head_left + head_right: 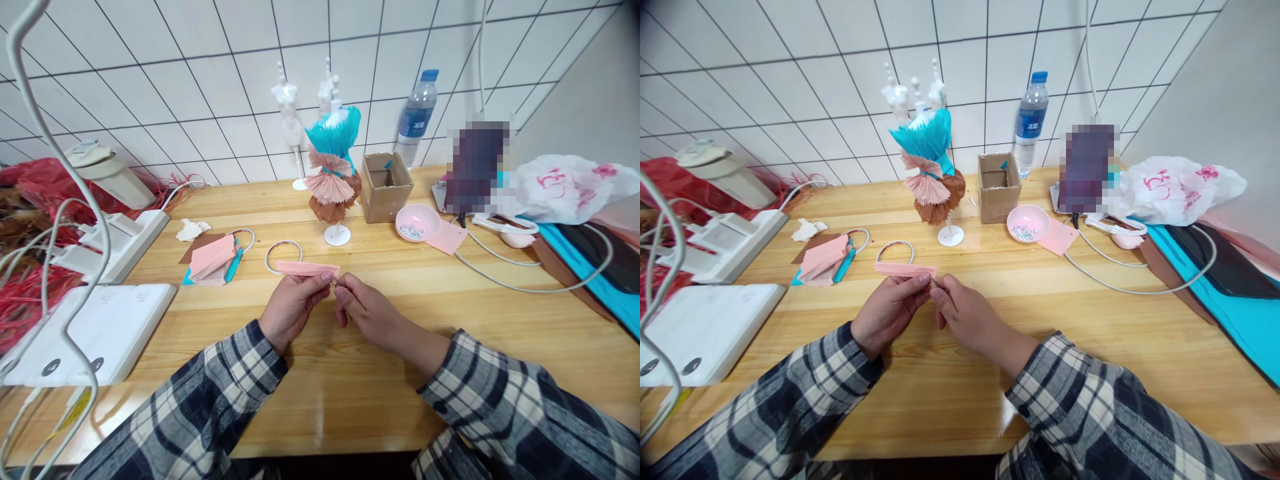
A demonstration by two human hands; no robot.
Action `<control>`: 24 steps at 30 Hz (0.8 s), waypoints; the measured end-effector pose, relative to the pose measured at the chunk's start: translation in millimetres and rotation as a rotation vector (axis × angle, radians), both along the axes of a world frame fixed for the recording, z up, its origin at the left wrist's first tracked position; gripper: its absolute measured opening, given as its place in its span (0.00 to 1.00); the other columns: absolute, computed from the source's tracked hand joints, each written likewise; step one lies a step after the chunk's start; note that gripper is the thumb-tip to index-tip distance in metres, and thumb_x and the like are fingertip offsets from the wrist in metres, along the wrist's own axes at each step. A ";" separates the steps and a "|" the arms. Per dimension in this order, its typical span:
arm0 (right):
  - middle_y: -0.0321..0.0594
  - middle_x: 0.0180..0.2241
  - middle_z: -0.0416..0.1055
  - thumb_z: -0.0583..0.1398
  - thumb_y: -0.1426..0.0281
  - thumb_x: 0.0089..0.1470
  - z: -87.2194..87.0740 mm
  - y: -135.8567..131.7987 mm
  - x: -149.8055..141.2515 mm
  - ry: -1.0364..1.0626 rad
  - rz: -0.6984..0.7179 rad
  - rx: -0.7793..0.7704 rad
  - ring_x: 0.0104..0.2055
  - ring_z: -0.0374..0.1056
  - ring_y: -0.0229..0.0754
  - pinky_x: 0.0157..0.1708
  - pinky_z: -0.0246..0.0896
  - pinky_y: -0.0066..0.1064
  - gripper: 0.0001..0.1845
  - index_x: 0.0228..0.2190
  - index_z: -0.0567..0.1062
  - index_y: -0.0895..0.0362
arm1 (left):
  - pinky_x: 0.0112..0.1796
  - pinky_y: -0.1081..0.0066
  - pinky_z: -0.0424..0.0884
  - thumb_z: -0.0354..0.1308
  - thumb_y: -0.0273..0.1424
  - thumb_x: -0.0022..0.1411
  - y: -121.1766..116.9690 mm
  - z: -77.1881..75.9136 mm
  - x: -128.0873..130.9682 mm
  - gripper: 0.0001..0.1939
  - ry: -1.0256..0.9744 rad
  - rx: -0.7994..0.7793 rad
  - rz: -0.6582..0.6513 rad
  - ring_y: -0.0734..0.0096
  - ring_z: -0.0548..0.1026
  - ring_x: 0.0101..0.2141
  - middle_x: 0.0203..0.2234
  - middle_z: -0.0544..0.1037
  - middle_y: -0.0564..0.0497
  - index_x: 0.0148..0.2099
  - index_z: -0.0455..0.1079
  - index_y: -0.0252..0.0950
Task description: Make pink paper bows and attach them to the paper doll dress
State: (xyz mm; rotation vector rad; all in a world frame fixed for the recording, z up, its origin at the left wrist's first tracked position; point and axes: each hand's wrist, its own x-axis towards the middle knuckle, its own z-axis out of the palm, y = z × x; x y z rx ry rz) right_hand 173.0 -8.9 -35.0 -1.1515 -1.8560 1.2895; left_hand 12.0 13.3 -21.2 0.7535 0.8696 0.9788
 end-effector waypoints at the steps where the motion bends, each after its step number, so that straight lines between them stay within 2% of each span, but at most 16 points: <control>1: 0.31 0.23 0.68 0.45 0.60 0.66 0.1 -0.1 -0.2 0.000 -0.002 -0.001 0.27 0.65 0.37 0.33 0.56 0.30 0.13 0.38 0.62 0.54 | 0.36 0.76 0.69 0.67 0.30 0.51 0.0 0.2 -0.1 0.08 -0.001 0.000 -0.001 0.75 0.74 0.32 0.29 0.79 0.50 0.33 0.75 0.31; 7: 0.30 0.22 0.68 0.47 0.61 0.65 3.0 0.5 -1.3 0.011 -0.010 -0.004 0.27 0.65 0.37 0.32 0.56 0.29 0.11 0.35 0.63 0.54 | 0.35 0.76 0.69 0.67 0.29 0.52 0.0 0.6 -0.1 0.06 -0.033 0.004 -0.007 0.77 0.74 0.29 0.26 0.78 0.52 0.32 0.76 0.31; 10: 0.30 0.22 0.68 0.47 0.62 0.65 4.5 0.5 -0.4 -0.007 -0.001 -0.021 0.26 0.65 0.36 0.33 0.56 0.29 0.11 0.34 0.62 0.54 | 0.35 0.78 0.69 0.68 0.28 0.50 0.4 -0.2 -0.3 0.07 -0.042 -0.020 0.036 0.78 0.74 0.29 0.26 0.78 0.52 0.32 0.76 0.31; 15: 0.31 0.22 0.67 0.45 0.57 0.65 6.7 1.2 7.4 -0.051 0.048 -0.064 0.27 0.64 0.36 0.32 0.56 0.29 0.19 0.29 0.62 0.54 | 0.34 0.80 0.70 0.69 0.26 0.49 2.3 -2.5 -3.7 0.07 -0.083 -0.080 0.090 0.80 0.74 0.30 0.27 0.78 0.53 0.33 0.76 0.31; 18: 0.31 0.21 0.64 0.44 0.52 0.64 6.8 2.7 11.5 -0.047 0.029 -0.081 0.25 0.61 0.35 0.29 0.55 0.28 0.24 0.27 0.64 0.55 | 0.34 0.80 0.70 0.68 0.25 0.49 3.8 -3.7 -6.6 0.08 -0.091 -0.080 0.058 0.80 0.73 0.29 0.28 0.78 0.53 0.34 0.76 0.31; 24: 0.31 0.19 0.63 0.44 0.50 0.63 6.7 4.0 11.6 -0.062 0.008 -0.101 0.22 0.60 0.35 0.26 0.54 0.28 0.26 0.30 0.68 0.56 | 0.36 0.76 0.70 0.66 0.27 0.52 4.1 -5.1 -7.9 0.07 -0.046 -0.024 -0.039 0.76 0.74 0.32 0.30 0.77 0.52 0.34 0.74 0.32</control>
